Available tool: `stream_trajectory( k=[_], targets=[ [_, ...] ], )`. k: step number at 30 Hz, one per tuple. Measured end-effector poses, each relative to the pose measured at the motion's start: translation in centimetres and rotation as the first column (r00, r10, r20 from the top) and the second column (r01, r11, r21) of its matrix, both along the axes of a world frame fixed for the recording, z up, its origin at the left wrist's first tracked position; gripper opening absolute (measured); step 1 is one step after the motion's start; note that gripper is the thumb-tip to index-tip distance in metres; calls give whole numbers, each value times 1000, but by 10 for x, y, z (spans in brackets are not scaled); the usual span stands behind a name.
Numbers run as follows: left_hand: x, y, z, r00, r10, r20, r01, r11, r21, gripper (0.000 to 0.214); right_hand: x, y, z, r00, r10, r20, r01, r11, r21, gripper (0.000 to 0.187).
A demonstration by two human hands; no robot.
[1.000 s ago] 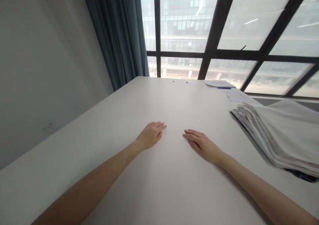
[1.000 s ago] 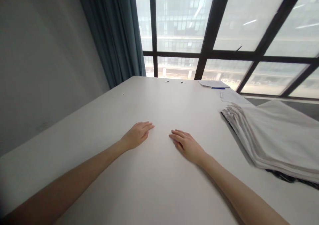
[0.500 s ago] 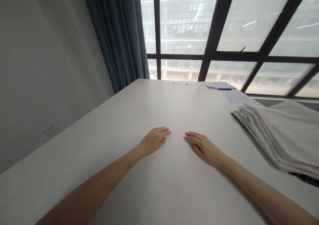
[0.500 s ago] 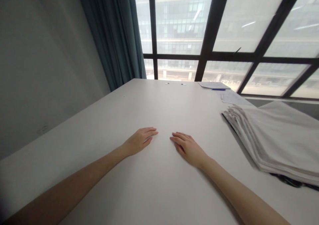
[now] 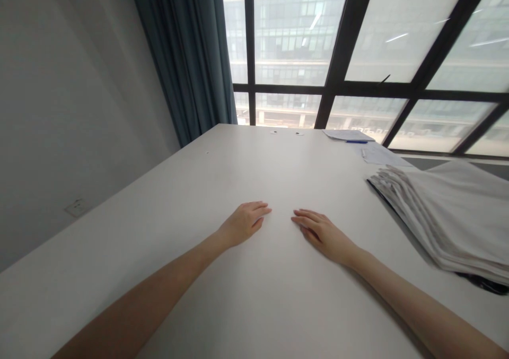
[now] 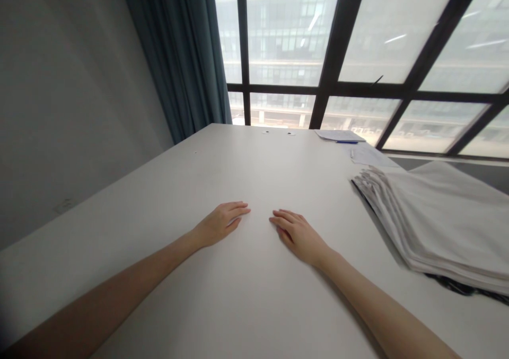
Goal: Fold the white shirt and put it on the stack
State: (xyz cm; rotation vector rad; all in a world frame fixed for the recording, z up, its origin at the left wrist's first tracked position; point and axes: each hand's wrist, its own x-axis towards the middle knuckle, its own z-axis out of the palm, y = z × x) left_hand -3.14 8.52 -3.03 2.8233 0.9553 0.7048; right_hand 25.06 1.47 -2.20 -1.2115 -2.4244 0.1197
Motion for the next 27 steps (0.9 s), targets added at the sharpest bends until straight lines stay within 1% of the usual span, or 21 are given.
stream_trajectory(
  k=[15,27],
  targets=[
    [0,1,0,1000,-3,2,3,1000,-2,38,-1,0,1,1000,-3,26,4,1000,-10,38],
    [0,0,1,1000,0,-1,0,1000,-7,37,-2,-1,2,1000,2,17,-1,1000,-16,40]
  ],
)
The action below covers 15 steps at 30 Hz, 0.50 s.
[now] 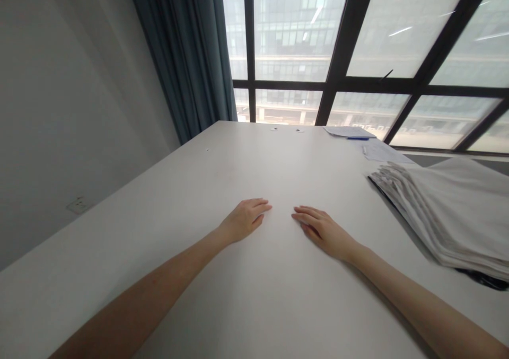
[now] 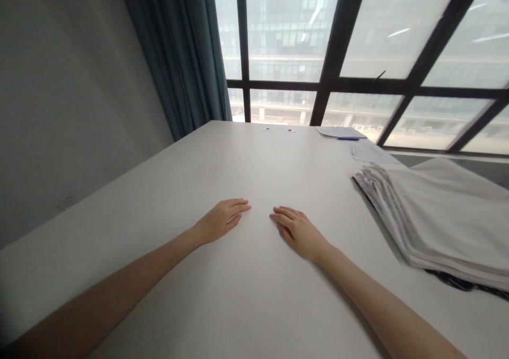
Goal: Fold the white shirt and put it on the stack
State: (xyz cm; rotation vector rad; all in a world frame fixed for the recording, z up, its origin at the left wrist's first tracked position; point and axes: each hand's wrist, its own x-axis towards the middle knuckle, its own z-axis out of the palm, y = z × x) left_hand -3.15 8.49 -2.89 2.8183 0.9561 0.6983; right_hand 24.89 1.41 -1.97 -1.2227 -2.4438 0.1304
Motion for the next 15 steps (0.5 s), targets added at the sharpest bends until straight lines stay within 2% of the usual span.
stream_trajectory(
  k=[15],
  targets=[
    [0,0,0,1000,-2,-1,2,1000,-2,37,0,0,-1,1000,0,-9,0,1000,6,39]
  ],
)
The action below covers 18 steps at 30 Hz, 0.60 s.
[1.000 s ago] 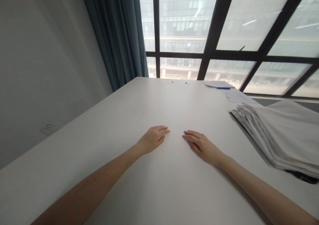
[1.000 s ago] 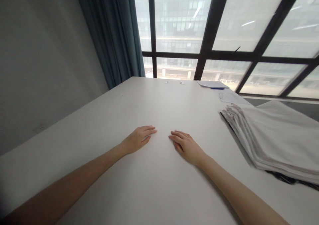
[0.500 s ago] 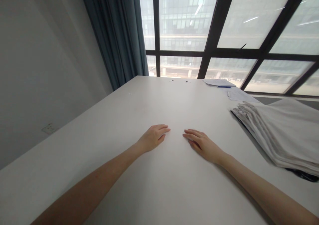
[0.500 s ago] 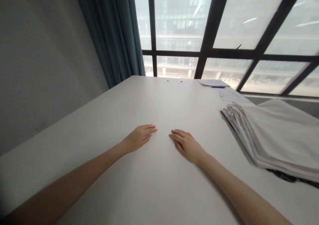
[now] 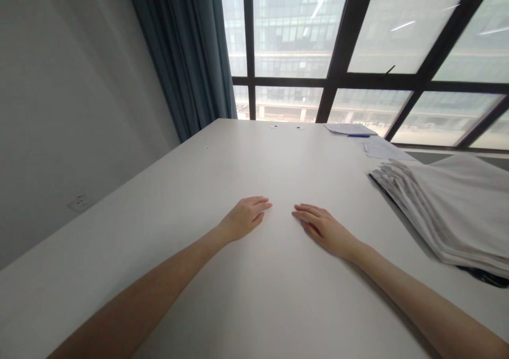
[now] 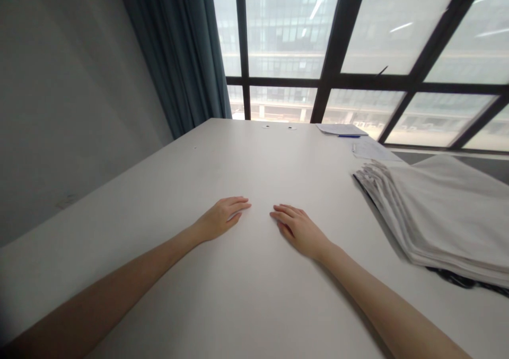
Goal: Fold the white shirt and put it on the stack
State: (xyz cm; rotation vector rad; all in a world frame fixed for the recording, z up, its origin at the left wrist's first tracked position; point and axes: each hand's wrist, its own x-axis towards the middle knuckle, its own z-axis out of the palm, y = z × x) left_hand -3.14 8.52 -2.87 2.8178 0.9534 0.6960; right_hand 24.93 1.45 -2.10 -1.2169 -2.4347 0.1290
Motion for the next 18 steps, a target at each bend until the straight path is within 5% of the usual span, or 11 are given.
stream_trajectory(
  k=[18],
  targets=[
    [-1,1,-3,1000,-4,24,5,1000,-16,37,-5,3,6,1000,8,-25,-9,1000,-18,39]
  ],
)
